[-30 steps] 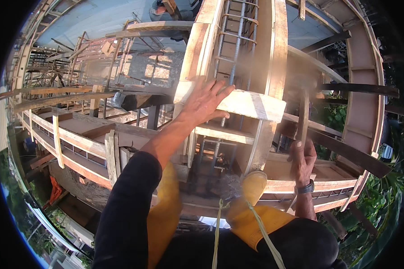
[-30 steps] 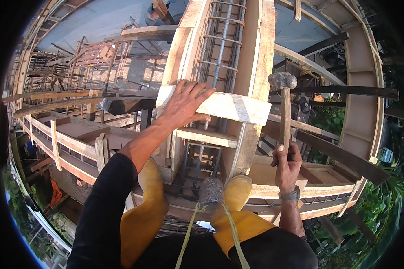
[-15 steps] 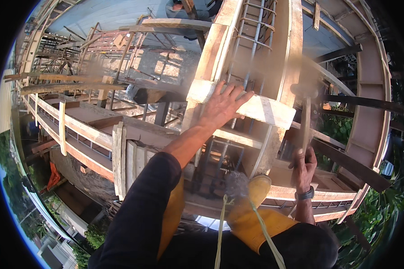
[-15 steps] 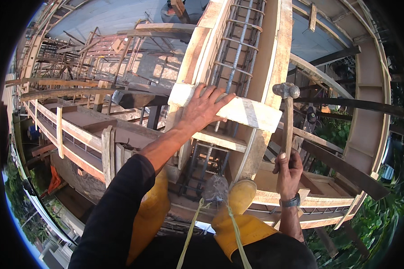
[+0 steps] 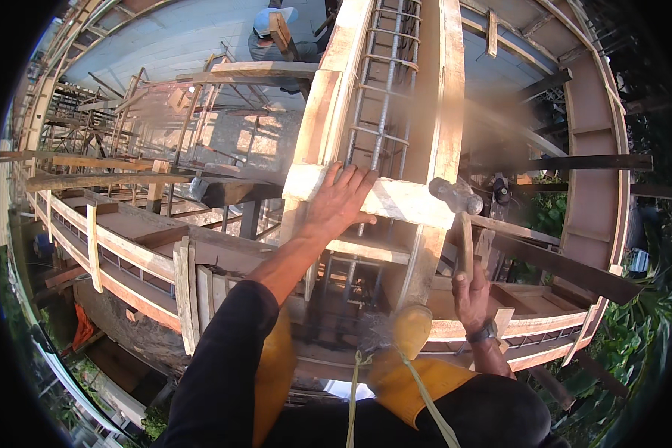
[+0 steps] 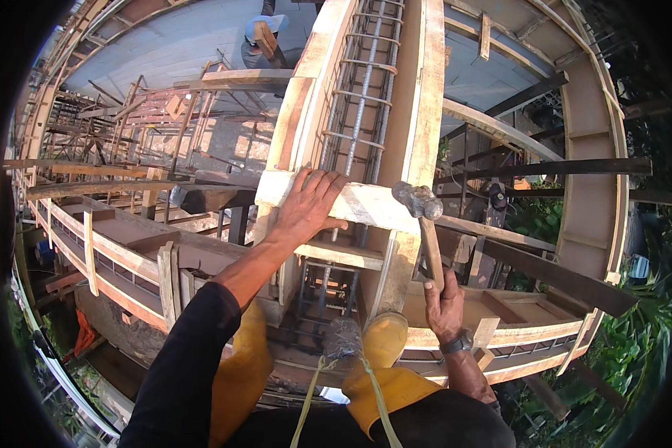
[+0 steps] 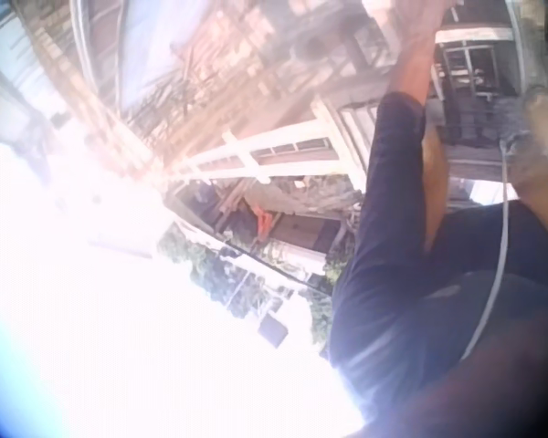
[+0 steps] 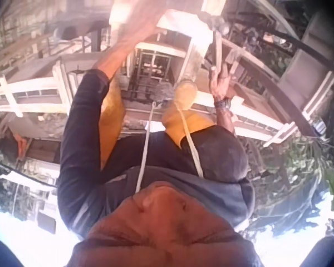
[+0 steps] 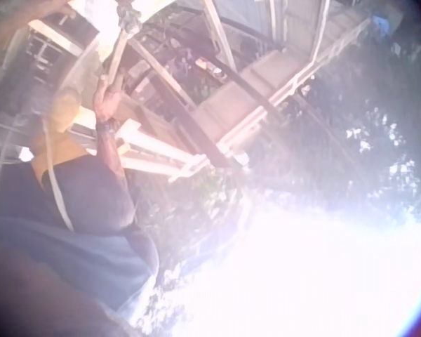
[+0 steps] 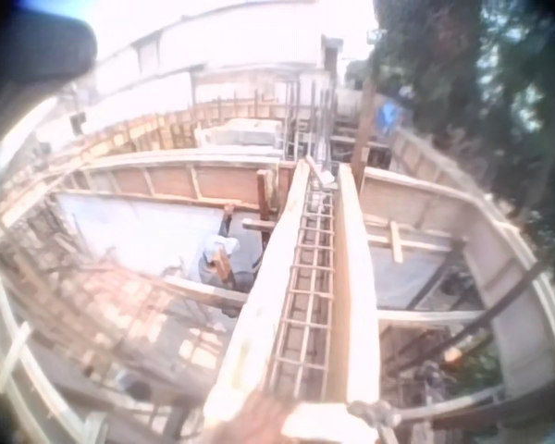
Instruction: The person builds a wooden structure by positioning wood pieces and hammering nails into them while standing on the framework.
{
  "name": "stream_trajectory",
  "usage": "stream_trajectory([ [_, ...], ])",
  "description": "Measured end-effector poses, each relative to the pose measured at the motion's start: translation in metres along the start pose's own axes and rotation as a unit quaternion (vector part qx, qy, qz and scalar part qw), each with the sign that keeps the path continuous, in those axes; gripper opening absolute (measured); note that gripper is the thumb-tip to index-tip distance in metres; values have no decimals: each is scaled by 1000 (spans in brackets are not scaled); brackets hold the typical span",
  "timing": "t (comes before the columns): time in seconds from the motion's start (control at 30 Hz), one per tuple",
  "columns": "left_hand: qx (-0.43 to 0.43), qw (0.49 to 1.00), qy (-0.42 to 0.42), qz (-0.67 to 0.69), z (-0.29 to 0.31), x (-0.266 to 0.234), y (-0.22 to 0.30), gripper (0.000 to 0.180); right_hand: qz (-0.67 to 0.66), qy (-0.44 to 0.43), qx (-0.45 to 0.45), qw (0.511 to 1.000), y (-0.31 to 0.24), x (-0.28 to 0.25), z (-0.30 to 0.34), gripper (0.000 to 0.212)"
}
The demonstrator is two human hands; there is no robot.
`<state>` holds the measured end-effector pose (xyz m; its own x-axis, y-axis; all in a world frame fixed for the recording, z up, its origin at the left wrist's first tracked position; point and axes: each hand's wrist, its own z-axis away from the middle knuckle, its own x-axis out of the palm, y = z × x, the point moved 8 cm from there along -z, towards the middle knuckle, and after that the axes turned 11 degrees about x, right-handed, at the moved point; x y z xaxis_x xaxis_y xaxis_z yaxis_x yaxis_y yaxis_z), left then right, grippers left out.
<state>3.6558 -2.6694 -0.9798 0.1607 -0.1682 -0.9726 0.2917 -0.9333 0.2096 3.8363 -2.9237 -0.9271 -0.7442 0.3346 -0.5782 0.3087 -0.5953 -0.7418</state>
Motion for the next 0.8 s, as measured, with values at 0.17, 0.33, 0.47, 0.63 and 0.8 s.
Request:
stream_trajectory([
  [0.17, 0, 1000, -13, -17, -3, 4, 1, 96, 42, -27, 43, 998, 2, -7, -12, 36],
  [0.33, 10, 1000, -2, -25, -3, -5, 1, 90, 6, -18, 20, 1000, 7, 0, -9, 38],
  [0.47, 15, 999, -7, -35, -3, -7, 2, 89, 63, -62, 52, 995, 35, 15, -12, 40],
  [0.63, 16, 999, -1, -35, -3, -9, 3, 89, 60, -63, 45, 995, -9, 12, -25, 35],
  [0.8, 0, 1000, -32, 1, -1, -7, 3, 99, 87, -6, -109, 990, -50, 15, -66, 33],
])
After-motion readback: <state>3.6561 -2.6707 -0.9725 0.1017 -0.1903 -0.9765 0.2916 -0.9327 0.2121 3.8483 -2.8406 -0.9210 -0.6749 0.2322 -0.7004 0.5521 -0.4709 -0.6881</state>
